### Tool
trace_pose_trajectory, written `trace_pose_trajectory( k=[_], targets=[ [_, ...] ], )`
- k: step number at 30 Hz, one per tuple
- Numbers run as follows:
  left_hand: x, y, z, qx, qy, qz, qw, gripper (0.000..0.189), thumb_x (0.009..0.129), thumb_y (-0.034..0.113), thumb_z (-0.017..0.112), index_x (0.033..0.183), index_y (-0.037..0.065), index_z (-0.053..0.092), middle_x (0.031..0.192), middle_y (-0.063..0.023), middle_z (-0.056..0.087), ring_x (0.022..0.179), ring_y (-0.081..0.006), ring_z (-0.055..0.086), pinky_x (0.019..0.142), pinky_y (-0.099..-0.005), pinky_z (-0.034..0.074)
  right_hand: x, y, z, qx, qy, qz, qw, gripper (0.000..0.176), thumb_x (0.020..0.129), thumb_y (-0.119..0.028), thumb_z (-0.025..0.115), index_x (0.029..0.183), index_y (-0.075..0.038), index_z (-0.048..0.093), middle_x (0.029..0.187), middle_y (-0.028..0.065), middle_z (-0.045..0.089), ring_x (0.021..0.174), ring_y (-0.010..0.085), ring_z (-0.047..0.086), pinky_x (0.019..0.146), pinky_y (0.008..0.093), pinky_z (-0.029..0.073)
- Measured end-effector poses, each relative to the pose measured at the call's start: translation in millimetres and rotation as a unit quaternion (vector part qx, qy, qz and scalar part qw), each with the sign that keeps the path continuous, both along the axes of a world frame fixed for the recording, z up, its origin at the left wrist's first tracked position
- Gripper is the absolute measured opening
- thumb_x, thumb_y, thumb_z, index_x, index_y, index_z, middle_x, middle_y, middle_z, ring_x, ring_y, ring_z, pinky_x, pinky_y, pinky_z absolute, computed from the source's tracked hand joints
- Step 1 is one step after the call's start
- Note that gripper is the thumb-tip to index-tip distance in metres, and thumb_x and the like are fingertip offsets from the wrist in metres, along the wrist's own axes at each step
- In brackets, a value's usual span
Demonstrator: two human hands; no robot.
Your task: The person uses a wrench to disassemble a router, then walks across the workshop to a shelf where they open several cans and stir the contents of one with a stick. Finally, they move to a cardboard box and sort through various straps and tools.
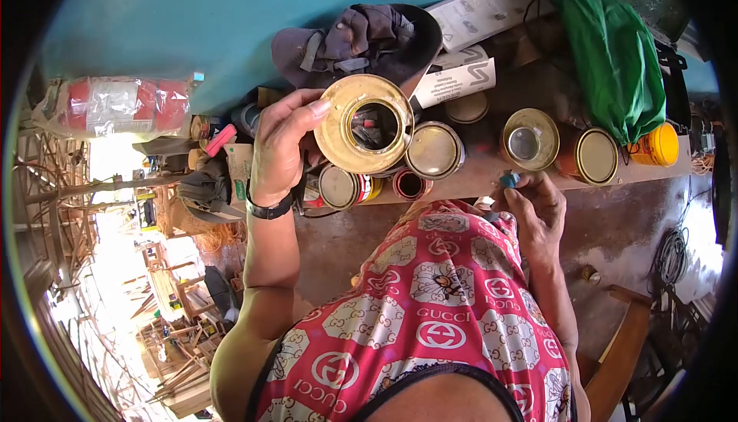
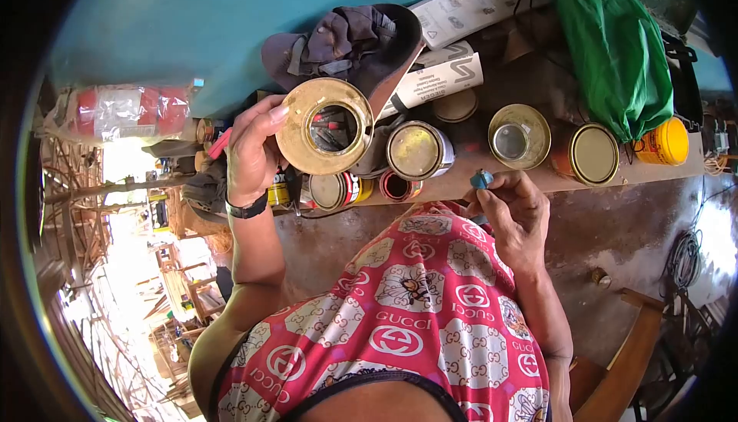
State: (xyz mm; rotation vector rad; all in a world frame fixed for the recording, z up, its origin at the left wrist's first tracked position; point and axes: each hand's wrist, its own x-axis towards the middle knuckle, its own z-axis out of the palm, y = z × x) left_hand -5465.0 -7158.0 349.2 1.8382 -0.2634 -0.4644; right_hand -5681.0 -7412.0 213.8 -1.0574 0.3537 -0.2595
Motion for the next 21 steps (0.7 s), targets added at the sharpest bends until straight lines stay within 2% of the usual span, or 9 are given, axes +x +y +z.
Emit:
trace_pose_trajectory(
  k=[8,10,11,13,14,16,21],
  targets=[
    [-9,3,-2,-0.007,-0.042,-0.008,0.999,0.038,0.094,0.025,0.065,0.113,-0.008,0.067,0.077,-0.0023,0.068,0.056,-0.0030,0.053,0.048,-0.0190,0.035,9,-2,5,-0.027,-0.018,0.030,0.999,0.005,0.099,0.003,0.059,0.104,0.003,0.058,0.094,0.0134,0.072,0.080,0.0140,0.070,0.074,0.0283,0.059],
    [-10,6,-1,-0.018,-0.059,-0.025,0.998,0.037,0.093,0.019,0.067,0.117,-0.009,0.064,0.086,-0.0036,0.069,0.066,-0.0041,0.057,0.057,-0.0187,0.042,10,-1,4,-0.025,-0.017,0.032,0.999,0.005,0.099,0.003,0.059,0.104,0.003,0.058,0.093,0.0131,0.072,0.080,0.0138,0.069,0.074,0.0281,0.059],
    [-13,6,1,-0.019,-0.059,-0.023,0.998,0.037,0.093,0.019,0.067,0.117,-0.009,0.064,0.086,-0.0036,0.069,0.066,-0.0041,0.057,0.057,-0.0187,0.042,10,1,4,-0.022,-0.014,0.034,0.999,0.006,0.099,0.003,0.059,0.104,0.003,0.058,0.093,0.0128,0.071,0.080,0.0135,0.069,0.073,0.0279,0.058],
    [-18,2,5,-0.046,-0.098,-0.044,0.993,0.039,0.093,0.015,0.069,0.122,-0.009,0.061,0.098,-0.0068,0.071,0.081,-0.0080,0.064,0.070,-0.0222,0.051,9,3,1,-0.015,-0.013,0.039,0.999,0.006,0.098,0.004,0.059,0.104,0.003,0.058,0.093,0.0126,0.071,0.080,0.0130,0.069,0.073,0.0275,0.058],
    [-21,2,5,-0.048,-0.098,-0.041,0.993,0.039,0.093,0.015,0.069,0.122,-0.009,0.061,0.098,-0.0068,0.071,0.081,-0.0080,0.064,0.070,-0.0222,0.051,9,4,0,-0.007,-0.014,0.042,0.999,0.006,0.098,0.004,0.059,0.104,0.003,0.058,0.093,0.0123,0.071,0.080,0.0126,0.069,0.073,0.0272,0.057],
    [-24,0,5,-0.050,-0.111,-0.051,0.991,0.041,0.092,0.011,0.071,0.125,-0.009,0.059,0.106,-0.0097,0.071,0.093,-0.0113,0.066,0.082,-0.0263,0.054,8,6,-2,-0.007,-0.007,0.047,0.999,0.006,0.098,0.004,0.059,0.104,0.003,0.058,0.093,0.0121,0.071,0.080,0.0122,0.068,0.073,0.0268,0.057],
    [-28,-2,7,-0.045,-0.121,-0.066,0.989,0.041,0.090,0.010,0.073,0.123,-0.009,0.059,0.106,-0.0119,0.072,0.092,-0.0120,0.067,0.081,-0.0267,0.054,8,8,0,-0.028,0.014,0.059,0.998,0.007,0.098,0.004,0.059,0.104,0.004,0.058,0.093,0.0120,0.072,0.080,0.0113,0.067,0.074,0.0264,0.056]
  ],
)
